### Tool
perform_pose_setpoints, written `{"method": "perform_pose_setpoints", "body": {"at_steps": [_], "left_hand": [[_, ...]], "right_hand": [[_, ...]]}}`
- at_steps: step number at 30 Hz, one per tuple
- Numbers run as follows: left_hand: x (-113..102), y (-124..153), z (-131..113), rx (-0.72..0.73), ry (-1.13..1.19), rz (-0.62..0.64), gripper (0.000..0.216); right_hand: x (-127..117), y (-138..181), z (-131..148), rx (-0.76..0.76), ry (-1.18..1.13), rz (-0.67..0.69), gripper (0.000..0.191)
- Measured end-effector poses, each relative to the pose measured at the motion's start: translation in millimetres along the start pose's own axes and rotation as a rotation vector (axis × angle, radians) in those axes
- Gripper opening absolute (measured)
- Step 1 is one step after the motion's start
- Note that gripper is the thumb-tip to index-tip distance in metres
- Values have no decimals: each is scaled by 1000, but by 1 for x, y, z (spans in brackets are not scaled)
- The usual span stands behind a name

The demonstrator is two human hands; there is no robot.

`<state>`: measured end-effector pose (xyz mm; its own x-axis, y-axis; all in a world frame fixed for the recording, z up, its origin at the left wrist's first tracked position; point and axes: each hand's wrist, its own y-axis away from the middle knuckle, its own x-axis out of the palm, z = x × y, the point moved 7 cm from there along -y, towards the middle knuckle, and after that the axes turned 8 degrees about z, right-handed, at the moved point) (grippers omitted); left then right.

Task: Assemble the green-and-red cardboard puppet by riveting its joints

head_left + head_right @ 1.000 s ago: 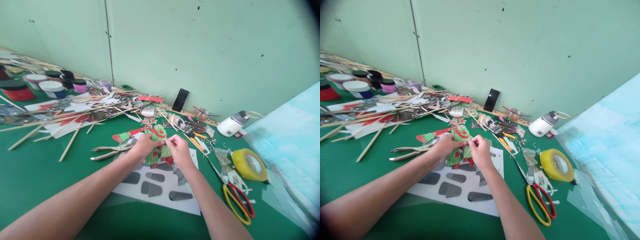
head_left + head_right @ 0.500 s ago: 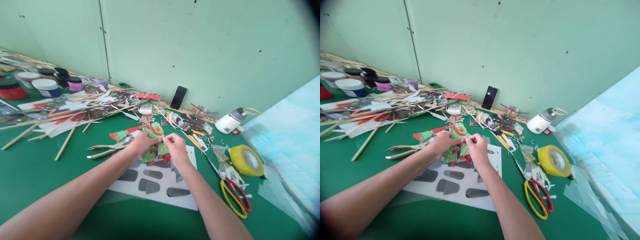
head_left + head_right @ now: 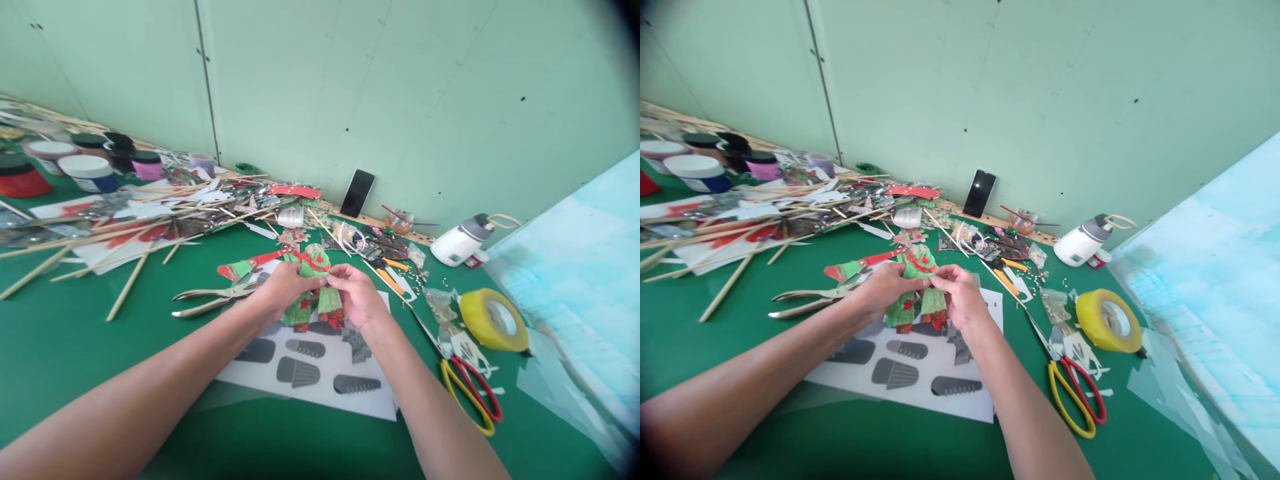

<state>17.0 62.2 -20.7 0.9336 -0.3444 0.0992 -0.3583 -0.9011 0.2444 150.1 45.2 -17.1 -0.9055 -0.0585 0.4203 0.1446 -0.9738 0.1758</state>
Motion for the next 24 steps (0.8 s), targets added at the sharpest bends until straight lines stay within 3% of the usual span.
{"method": "perform_pose_setpoints", "body": {"at_steps": [11, 17, 24], "left_hand": [[6, 2, 3, -49, 104, 81, 24], [14, 4, 1, -103, 249, 303, 20], [17, 5, -1, -103, 352, 325, 20]], "right_hand": [[-3, 7, 12, -93, 164, -93, 25], [3, 6, 21, -134, 231, 13, 22], [-2, 3, 19, -94, 244, 34, 25]]}}
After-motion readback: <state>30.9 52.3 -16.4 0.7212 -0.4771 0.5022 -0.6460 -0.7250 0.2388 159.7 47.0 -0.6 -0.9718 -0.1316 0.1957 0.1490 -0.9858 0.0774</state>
